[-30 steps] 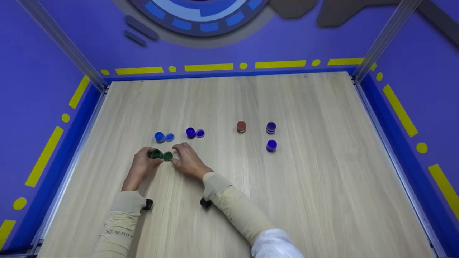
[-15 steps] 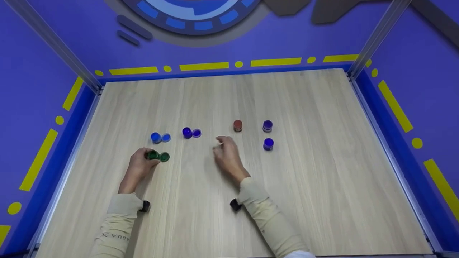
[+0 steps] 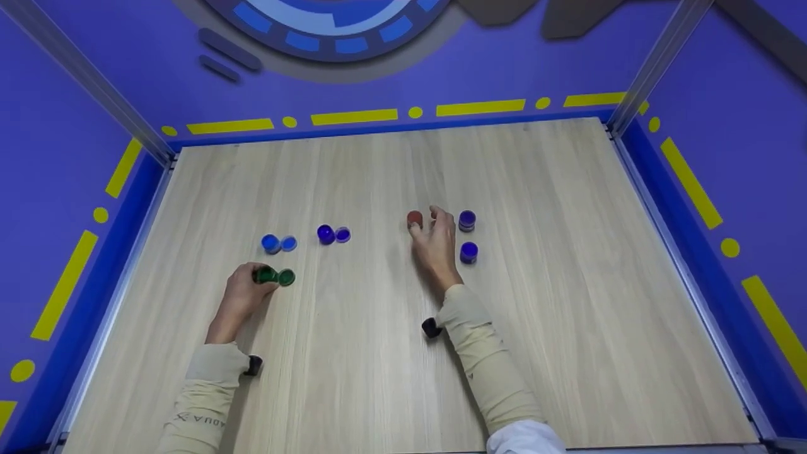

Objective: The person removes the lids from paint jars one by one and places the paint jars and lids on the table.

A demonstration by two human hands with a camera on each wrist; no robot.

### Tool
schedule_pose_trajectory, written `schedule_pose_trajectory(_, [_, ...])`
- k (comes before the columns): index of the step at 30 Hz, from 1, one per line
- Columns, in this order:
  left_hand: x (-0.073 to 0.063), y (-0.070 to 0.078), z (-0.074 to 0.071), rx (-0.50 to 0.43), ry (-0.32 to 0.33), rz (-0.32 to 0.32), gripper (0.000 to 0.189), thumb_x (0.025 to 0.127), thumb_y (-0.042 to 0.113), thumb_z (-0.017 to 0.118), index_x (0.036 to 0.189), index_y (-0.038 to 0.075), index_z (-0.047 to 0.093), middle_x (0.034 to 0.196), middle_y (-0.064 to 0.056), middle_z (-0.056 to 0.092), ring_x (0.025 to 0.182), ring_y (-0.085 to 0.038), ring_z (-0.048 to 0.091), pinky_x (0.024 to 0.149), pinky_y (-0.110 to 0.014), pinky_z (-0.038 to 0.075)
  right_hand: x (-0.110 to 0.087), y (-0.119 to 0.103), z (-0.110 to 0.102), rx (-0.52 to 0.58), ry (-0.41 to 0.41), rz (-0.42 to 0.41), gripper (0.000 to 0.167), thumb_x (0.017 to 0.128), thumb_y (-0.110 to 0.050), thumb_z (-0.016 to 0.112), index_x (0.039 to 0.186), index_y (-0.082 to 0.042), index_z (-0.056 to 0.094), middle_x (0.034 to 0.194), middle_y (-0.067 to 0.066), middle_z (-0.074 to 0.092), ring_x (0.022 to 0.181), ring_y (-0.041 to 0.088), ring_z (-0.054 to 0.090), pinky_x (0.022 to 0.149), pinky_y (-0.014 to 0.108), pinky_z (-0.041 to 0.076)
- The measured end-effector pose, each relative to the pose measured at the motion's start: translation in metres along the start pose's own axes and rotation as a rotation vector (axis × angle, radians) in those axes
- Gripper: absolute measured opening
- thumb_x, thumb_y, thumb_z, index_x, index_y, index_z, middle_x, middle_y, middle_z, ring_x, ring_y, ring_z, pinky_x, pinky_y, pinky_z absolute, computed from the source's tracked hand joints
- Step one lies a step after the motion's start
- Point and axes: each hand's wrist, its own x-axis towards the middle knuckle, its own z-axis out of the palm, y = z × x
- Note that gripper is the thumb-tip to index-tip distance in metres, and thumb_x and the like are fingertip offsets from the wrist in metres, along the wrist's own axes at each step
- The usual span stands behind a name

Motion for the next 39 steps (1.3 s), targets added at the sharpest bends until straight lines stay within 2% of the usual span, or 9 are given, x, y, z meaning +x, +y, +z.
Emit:
schedule_pose_trajectory(3, [0.000, 0.000, 0.001, 0.013, 0.002, 0.021, 0.030, 0.093, -0.004, 0.066, 0.120, -0.012, 0.058, 0.120, -0.026, 0.054, 0.112, -0.037, 0.055, 0.099, -0.051, 0.047, 0.009, 0.002, 0.000, 0.005, -0.006, 0.024, 0.055, 0.100, -0.019, 0.058, 0.148, 0.006, 0.046, 0.141, 0.024, 0.050, 0.125, 0.034, 0.050, 0.105, 0.046, 0.041])
schedule_pose_trajectory(8, [0.000, 0.000, 0.003, -0.003, 0.005, 0.014, 0.029, 0.093, -0.004, 0.066, 0.120, -0.012, 0.058, 0.118, -0.025, 0.055, 0.110, -0.035, 0.055, 0.097, -0.050, 0.047, 0.021, 0.009, 0.002, -0.006, -0.053, 0.035, 0.052, 0.105, -0.025, 0.047, 0.148, 0.005, 0.048, 0.142, 0.023, 0.051, 0.131, 0.033, 0.048, 0.113, 0.046, 0.035])
schedule_pose_trajectory(13, [0.000, 0.000, 0.004, -0.003, 0.012, 0.025, 0.027, 0.093, -0.003, 0.067, 0.118, -0.010, 0.059, 0.115, -0.023, 0.056, 0.107, -0.033, 0.054, 0.095, -0.048, 0.047, 0.027, 0.016, 0.006, -0.046, -0.121, 0.006, 0.050, 0.099, -0.020, 0.059, 0.140, 0.007, 0.054, 0.130, 0.023, 0.058, 0.119, 0.031, 0.054, 0.107, 0.045, 0.040])
schedule_pose_trajectory(16, [0.000, 0.000, 0.004, -0.005, 0.013, 0.032, 0.028, 0.094, -0.003, 0.067, 0.119, -0.010, 0.059, 0.115, -0.023, 0.056, 0.108, -0.033, 0.054, 0.096, -0.048, 0.047, 0.028, 0.019, 0.008, -0.086, -0.145, -0.049, 0.048, 0.095, -0.012, 0.066, 0.136, 0.012, 0.056, 0.126, 0.027, 0.059, 0.115, 0.035, 0.055, 0.102, 0.046, 0.043])
schedule_pose_trajectory(20, [-0.001, -0.001, 0.003, -0.020, 0.014, 0.033, 0.028, 0.094, -0.001, 0.067, 0.120, -0.009, 0.059, 0.116, -0.022, 0.055, 0.108, -0.033, 0.054, 0.096, -0.048, 0.047, 0.025, 0.020, 0.010, -0.119, -0.165, -0.118, 0.049, 0.090, -0.002, 0.071, 0.134, 0.015, 0.056, 0.124, 0.031, 0.060, 0.114, 0.040, 0.057, 0.099, 0.049, 0.045])
schedule_pose_trajectory(24, [-0.001, -0.003, 0.003, -0.025, 0.020, 0.040, 0.026, 0.093, -0.001, 0.067, 0.117, -0.009, 0.060, 0.115, -0.021, 0.055, 0.107, -0.033, 0.053, 0.095, -0.048, 0.047, 0.020, 0.019, 0.013, -0.157, -0.186, -0.158, 0.047, 0.086, 0.002, 0.073, 0.129, 0.014, 0.060, 0.119, 0.029, 0.063, 0.108, 0.039, 0.059, 0.094, 0.049, 0.047])
schedule_pose_trajectory(27, [0.000, -0.003, 0.002, -0.017, 0.022, 0.044, 0.023, 0.093, -0.002, 0.066, 0.114, -0.009, 0.061, 0.114, -0.022, 0.056, 0.107, -0.033, 0.053, 0.095, -0.047, 0.046, 0.014, 0.019, 0.015, -0.179, -0.202, -0.170, 0.045, 0.085, 0.003, 0.074, 0.128, 0.012, 0.061, 0.119, 0.028, 0.063, 0.107, 0.038, 0.059, 0.093, 0.048, 0.048])
schedule_pose_trajectory(35, [0.000, -0.003, 0.002, -0.002, 0.011, 0.006, 0.035, 0.093, -0.003, 0.067, 0.125, -0.012, 0.056, 0.121, -0.025, 0.053, 0.116, -0.036, 0.052, 0.102, -0.051, 0.044, -0.004, 0.017, 0.017, -0.208, -0.272, -0.202, 0.044, 0.084, 0.004, 0.077, 0.126, 0.009, 0.061, 0.116, 0.023, 0.064, 0.107, 0.035, 0.061, 0.093, 0.047, 0.050])
schedule_pose_trajectory(39, [0.000, -0.003, 0.001, -0.012, 0.016, 0.008, 0.033, 0.091, -0.004, 0.067, 0.122, -0.012, 0.057, 0.122, -0.025, 0.053, 0.115, -0.036, 0.052, 0.102, -0.050, 0.044, -0.014, 0.013, 0.017, -0.237, -0.316, -0.210, 0.042, 0.083, 0.004, 0.079, 0.121, 0.008, 0.063, 0.112, 0.021, 0.065, 0.105, 0.034, 0.062, 0.093, 0.047, 0.050])
